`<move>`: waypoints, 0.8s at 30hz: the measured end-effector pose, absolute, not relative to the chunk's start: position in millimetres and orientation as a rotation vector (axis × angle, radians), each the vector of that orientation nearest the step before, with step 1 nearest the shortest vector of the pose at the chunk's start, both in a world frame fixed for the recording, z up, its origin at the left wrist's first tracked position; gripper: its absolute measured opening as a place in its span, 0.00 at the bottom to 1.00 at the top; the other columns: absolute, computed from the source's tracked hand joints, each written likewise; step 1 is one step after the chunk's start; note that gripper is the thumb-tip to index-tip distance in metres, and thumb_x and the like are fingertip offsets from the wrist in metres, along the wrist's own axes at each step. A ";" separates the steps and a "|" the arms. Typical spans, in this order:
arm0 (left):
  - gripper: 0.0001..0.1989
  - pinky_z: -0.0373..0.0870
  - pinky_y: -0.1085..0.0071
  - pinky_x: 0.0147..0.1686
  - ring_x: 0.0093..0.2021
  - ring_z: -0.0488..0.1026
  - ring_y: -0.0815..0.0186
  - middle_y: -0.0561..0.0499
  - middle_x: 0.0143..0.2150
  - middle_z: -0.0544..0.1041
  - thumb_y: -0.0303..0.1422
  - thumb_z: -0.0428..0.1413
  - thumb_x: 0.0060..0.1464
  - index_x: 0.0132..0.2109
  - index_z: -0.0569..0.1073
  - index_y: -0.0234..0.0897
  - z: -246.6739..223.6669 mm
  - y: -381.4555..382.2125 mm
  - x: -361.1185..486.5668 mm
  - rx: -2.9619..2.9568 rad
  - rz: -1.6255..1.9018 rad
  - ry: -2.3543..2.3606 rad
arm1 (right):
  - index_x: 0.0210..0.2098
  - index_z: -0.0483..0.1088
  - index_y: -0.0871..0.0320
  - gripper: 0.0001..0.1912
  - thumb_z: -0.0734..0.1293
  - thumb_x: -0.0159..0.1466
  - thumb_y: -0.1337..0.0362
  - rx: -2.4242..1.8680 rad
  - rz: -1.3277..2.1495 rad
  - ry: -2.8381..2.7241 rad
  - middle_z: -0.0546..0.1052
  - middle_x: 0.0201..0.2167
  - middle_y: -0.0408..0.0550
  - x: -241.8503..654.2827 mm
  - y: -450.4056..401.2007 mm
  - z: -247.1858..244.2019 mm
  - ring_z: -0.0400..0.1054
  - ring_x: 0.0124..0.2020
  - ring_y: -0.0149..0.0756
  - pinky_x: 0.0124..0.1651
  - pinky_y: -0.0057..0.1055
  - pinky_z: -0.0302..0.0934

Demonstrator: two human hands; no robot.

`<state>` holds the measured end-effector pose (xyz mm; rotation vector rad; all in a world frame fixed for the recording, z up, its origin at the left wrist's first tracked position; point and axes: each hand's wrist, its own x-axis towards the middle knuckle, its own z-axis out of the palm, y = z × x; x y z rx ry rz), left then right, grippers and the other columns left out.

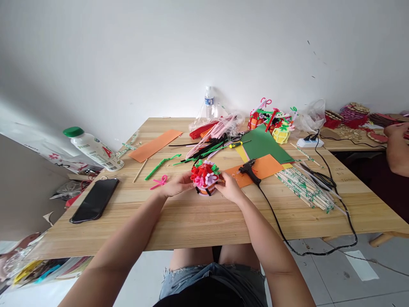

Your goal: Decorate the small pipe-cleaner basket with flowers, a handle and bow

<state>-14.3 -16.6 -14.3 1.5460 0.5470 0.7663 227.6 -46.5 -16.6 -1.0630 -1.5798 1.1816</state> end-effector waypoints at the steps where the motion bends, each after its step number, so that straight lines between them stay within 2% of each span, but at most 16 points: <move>1: 0.27 0.73 0.53 0.52 0.55 0.74 0.51 0.40 0.49 0.79 0.43 0.66 0.47 0.53 0.74 0.41 -14.8 -17.1 -12.4 1.550 0.795 0.554 | 0.46 0.69 0.57 0.20 0.71 0.53 0.68 -1.060 1.191 -1.576 0.77 0.48 0.54 228.0 -45.2 -18.2 0.72 0.52 0.43 0.56 0.44 0.67; 6: 0.25 0.73 0.54 0.51 0.55 0.74 0.51 0.42 0.48 0.80 0.44 0.65 0.47 0.52 0.76 0.41 -14.2 -17.3 -9.7 1.519 0.848 0.577 | 0.47 0.70 0.56 0.21 0.70 0.54 0.70 -1.040 1.160 -1.546 0.77 0.51 0.53 225.9 -41.1 -25.4 0.71 0.54 0.42 0.57 0.43 0.66; 13: 0.26 0.74 0.57 0.49 0.53 0.75 0.52 0.43 0.49 0.80 0.39 0.65 0.46 0.54 0.74 0.42 -10.2 -18.8 -11.1 1.454 0.818 0.572 | 0.45 0.71 0.57 0.19 0.70 0.54 0.69 -1.100 1.081 -1.594 0.78 0.48 0.52 223.7 -42.5 -22.8 0.74 0.50 0.42 0.56 0.43 0.67; 17: 0.29 0.73 0.56 0.50 0.52 0.76 0.52 0.43 0.50 0.79 0.34 0.67 0.39 0.52 0.75 0.40 -6.5 -16.9 -11.8 1.381 0.916 0.672 | 0.46 0.72 0.56 0.20 0.72 0.53 0.65 -1.098 1.029 -1.545 0.77 0.48 0.53 228.7 -46.2 -7.3 0.74 0.49 0.42 0.53 0.42 0.69; 20: 0.24 0.72 0.58 0.51 0.48 0.77 0.56 0.42 0.47 0.79 0.35 0.65 0.40 0.47 0.75 0.36 -0.1 -8.0 -22.8 1.244 1.343 0.903 | 0.40 0.71 0.57 0.13 0.71 0.57 0.59 -1.091 0.732 -1.265 0.79 0.37 0.49 237.4 -50.6 8.0 0.75 0.36 0.36 0.43 0.38 0.72; 22: 0.17 0.72 0.62 0.48 0.42 0.77 0.61 0.45 0.39 0.79 0.37 0.60 0.47 0.43 0.75 0.34 4.1 1.2 -39.1 1.116 1.719 1.162 | 0.36 0.68 0.56 0.12 0.69 0.60 0.55 -1.027 0.482 -1.043 0.75 0.25 0.42 245.8 -52.6 17.1 0.69 0.23 0.29 0.33 0.32 0.71; 24: 0.11 0.72 0.67 0.44 0.36 0.75 0.67 0.50 0.32 0.76 0.34 0.55 0.51 0.41 0.73 0.34 5.9 11.3 -60.8 1.003 1.975 1.426 | 0.35 0.64 0.55 0.14 0.67 0.62 0.52 -0.931 0.282 -0.884 0.68 0.19 0.35 254.8 -52.8 24.2 0.61 0.17 0.25 0.27 0.28 0.66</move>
